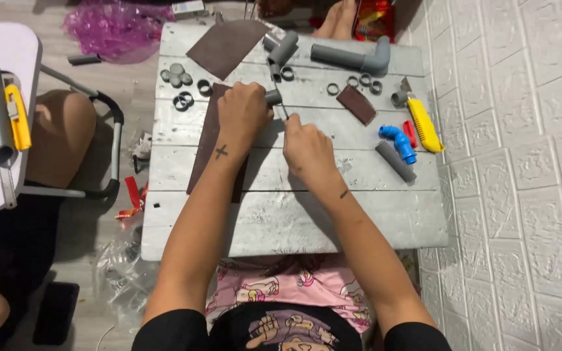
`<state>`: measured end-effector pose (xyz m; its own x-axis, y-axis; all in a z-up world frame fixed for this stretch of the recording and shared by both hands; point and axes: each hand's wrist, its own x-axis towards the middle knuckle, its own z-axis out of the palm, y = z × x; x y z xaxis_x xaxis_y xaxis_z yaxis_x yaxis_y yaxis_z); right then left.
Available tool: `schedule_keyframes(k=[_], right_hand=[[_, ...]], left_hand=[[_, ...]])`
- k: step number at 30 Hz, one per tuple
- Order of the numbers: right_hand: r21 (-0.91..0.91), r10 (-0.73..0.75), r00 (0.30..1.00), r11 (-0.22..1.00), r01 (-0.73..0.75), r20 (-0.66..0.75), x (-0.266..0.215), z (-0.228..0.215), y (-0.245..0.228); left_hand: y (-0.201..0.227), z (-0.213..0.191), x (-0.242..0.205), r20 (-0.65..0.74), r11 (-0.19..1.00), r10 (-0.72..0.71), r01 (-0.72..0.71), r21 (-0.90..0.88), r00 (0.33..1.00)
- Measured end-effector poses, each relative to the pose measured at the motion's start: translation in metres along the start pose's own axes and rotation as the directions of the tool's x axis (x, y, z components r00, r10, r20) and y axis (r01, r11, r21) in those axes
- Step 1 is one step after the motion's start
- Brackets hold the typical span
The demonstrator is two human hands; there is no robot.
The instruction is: The person uses a metal file to smooth the edges of small gray PVC pipe fittings on a white table. They repeatedly rotate the fittings and file different sides while other PVC parts and sandpaper lie nearby.
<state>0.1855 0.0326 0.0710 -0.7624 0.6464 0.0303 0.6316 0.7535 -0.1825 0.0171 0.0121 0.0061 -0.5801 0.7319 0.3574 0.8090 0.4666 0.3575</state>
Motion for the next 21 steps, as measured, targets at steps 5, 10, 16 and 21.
schedule_keyframes(k=[5, 10, 16, 21], right_hand=[[0.260, 0.122, 0.937, 0.942, -0.213, 0.328, -0.058, -0.028, -0.034], [0.106, 0.118, 0.931, 0.981, -0.164, 0.346, -0.110, -0.053, -0.016], [0.072, 0.186, 0.934, 0.973, -0.217, 0.305, -0.121, -0.057, -0.007], [0.044, 0.160, 0.951, 0.983, -0.177, 0.264, -0.084, -0.039, 0.001]], left_hand=[[-0.026, -0.013, 0.007, -0.043, 0.996, -0.078, 0.079, 0.028, 0.996], [-0.014, -0.006, 0.001, -0.021, 0.996, -0.089, 0.089, 0.003, 0.996], [-0.002, -0.002, -0.003, -0.009, 0.998, -0.057, 0.057, -0.019, 0.998], [0.021, 0.022, -0.013, 0.074, 0.998, 0.033, -0.029, -0.051, 0.997]])
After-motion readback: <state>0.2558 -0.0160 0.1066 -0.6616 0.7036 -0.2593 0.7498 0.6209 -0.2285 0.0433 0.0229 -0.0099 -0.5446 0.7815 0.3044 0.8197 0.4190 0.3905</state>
